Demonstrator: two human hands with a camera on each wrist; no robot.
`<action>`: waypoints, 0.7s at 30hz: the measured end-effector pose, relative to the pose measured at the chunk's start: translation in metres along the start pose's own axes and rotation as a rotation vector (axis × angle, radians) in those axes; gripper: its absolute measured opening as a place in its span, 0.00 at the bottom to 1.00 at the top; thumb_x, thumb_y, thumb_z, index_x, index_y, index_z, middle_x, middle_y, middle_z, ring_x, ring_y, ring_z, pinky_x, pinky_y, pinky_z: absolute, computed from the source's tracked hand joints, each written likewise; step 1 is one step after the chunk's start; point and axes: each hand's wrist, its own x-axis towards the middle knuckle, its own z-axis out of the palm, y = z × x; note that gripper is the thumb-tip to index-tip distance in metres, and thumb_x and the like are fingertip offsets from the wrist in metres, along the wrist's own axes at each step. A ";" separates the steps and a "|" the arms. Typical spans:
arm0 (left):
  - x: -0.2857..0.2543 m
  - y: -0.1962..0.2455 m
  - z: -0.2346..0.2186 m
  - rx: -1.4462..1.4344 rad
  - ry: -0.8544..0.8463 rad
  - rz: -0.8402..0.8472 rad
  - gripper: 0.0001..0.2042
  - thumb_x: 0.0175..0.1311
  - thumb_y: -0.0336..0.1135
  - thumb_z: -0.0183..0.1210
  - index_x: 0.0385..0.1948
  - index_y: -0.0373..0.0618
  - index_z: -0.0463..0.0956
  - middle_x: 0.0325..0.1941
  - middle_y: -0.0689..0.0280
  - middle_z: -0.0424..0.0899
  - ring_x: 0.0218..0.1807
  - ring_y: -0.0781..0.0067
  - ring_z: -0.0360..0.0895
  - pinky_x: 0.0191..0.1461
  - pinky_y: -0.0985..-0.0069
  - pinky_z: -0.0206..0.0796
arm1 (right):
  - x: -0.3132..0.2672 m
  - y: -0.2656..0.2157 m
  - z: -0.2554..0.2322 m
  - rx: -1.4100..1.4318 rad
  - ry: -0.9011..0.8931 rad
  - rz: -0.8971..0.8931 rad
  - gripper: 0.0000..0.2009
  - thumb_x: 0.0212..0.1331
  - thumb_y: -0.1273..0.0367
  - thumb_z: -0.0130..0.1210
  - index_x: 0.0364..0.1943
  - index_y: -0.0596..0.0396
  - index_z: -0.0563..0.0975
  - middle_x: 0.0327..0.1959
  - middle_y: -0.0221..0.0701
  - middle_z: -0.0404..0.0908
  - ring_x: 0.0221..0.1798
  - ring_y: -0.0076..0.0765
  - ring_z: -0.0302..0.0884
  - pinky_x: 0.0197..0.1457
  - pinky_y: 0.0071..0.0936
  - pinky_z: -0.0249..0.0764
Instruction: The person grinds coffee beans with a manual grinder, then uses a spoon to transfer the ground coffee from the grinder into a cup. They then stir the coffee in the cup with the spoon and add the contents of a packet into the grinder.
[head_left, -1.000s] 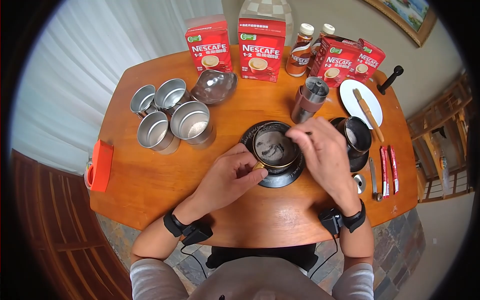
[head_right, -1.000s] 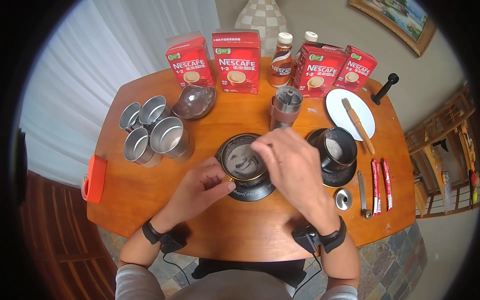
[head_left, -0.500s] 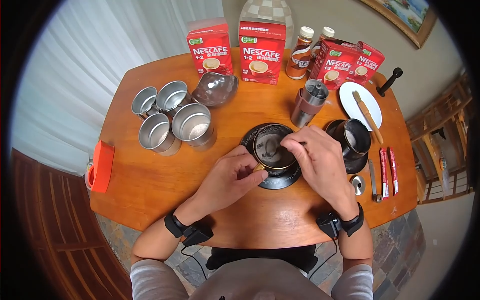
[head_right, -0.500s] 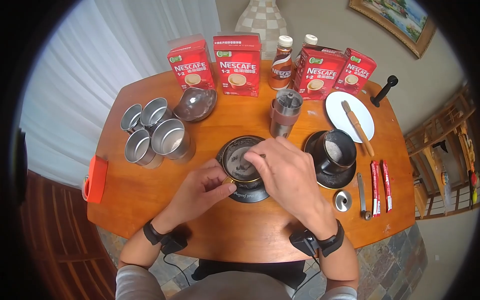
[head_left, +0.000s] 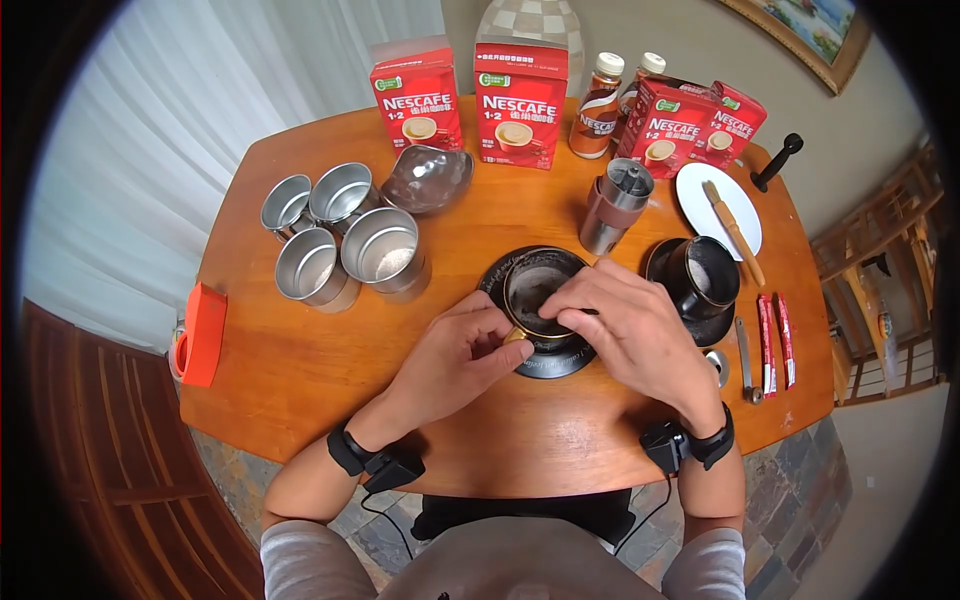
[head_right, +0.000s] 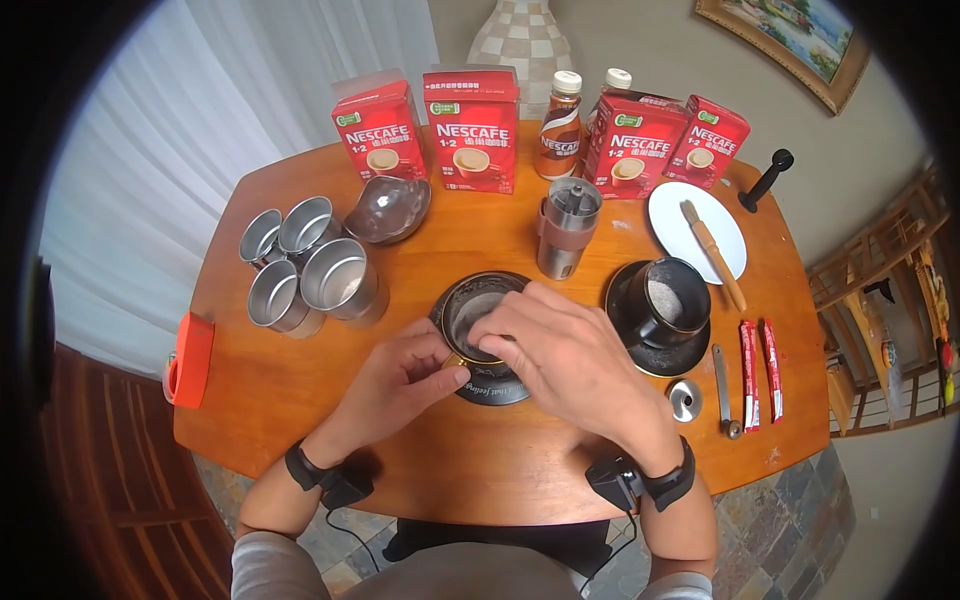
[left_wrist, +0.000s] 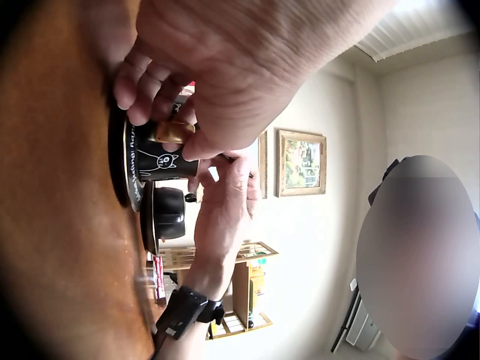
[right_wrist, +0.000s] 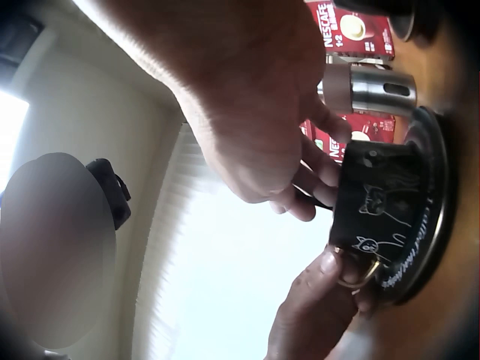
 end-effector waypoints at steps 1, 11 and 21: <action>0.000 0.001 0.000 0.010 0.003 0.004 0.08 0.72 0.29 0.67 0.36 0.38 0.77 0.40 0.75 0.66 0.34 0.89 0.63 0.35 0.83 0.58 | -0.001 0.001 -0.004 0.005 -0.001 0.004 0.05 0.63 0.72 0.65 0.40 0.57 0.82 0.38 0.33 0.82 0.40 0.45 0.78 0.39 0.39 0.77; 0.000 0.000 -0.001 0.022 -0.002 -0.008 0.08 0.73 0.29 0.67 0.36 0.37 0.77 0.41 0.74 0.67 0.35 0.88 0.64 0.36 0.82 0.59 | 0.000 -0.004 -0.010 -0.354 -0.010 -0.015 0.05 0.63 0.71 0.65 0.37 0.55 0.80 0.34 0.33 0.78 0.38 0.41 0.77 0.37 0.37 0.75; 0.001 -0.005 0.000 -0.023 -0.007 -0.004 0.07 0.73 0.29 0.66 0.37 0.37 0.78 0.42 0.74 0.68 0.35 0.89 0.65 0.36 0.83 0.60 | -0.002 0.000 -0.004 0.040 -0.020 0.112 0.05 0.67 0.71 0.63 0.35 0.57 0.81 0.33 0.36 0.81 0.38 0.48 0.78 0.40 0.41 0.76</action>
